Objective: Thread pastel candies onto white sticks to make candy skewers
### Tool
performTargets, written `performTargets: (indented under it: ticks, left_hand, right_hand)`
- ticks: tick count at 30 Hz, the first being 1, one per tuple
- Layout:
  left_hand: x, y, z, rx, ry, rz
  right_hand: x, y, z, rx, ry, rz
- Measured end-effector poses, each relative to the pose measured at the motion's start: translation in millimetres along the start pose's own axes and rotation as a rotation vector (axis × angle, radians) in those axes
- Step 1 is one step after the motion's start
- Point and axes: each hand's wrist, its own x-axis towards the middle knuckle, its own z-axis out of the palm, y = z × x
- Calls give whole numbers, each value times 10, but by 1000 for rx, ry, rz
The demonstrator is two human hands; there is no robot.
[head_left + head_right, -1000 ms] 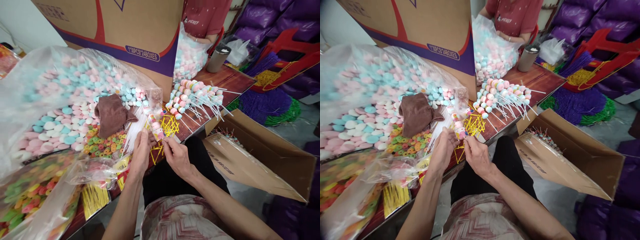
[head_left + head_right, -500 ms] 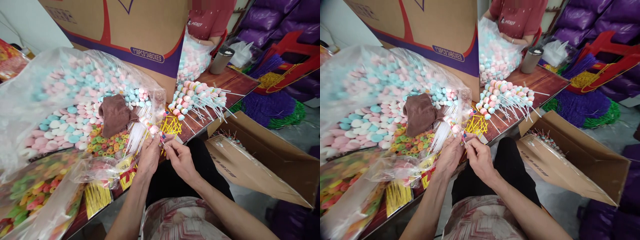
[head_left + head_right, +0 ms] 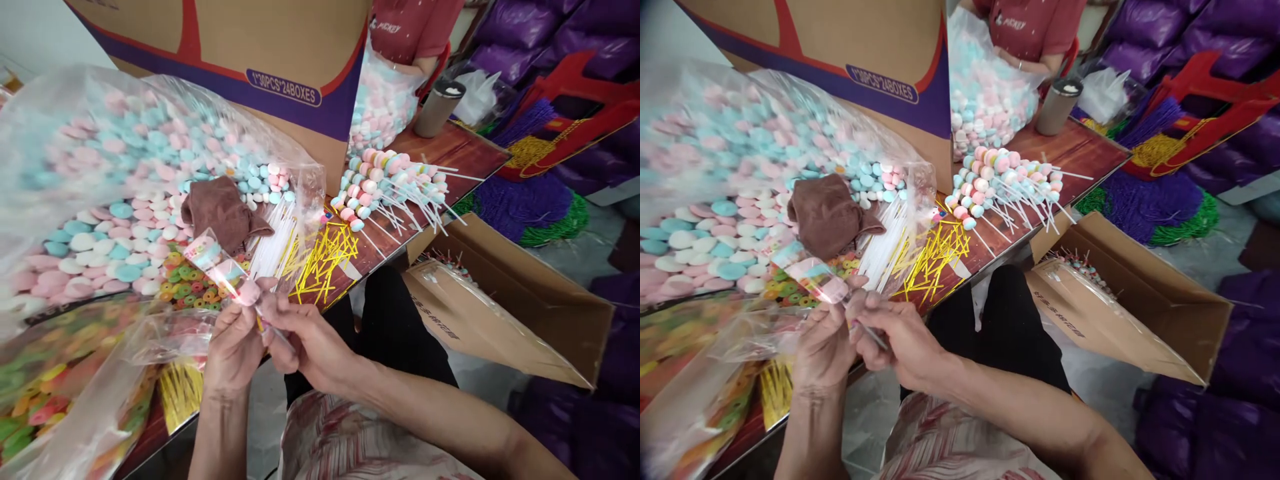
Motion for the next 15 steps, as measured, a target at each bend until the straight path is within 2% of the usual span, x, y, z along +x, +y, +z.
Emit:
performTargets:
  ticks: [2, 4, 6, 8, 11, 13, 15]
  left_hand:
    - [-9, 26, -43, -34, 9, 18]
    - [22, 32, -38, -44, 52, 67]
    - [80, 26, -18, -15, 104, 109]
    - [141, 1, 3, 29, 133, 102]
    - [208, -73, 36, 44, 147, 68]
    - [233, -124, 54, 24, 153, 66]
    - [247, -156, 60, 4, 162, 68]
  right_hand:
    - [-54, 16, -66, -328, -49, -47]
    - [-109, -41, -194, -827, -47, -181]
    - [-139, -147, -341, -1307, 60, -351]
    - [-124, -260, -461, -1665, 214, -436]
    - [-22, -359, -557, -1961, 295, -495]
    - [69, -368, -586, -2058, 227, -538]
    - [154, -359, -619, -2126, 89, -592]
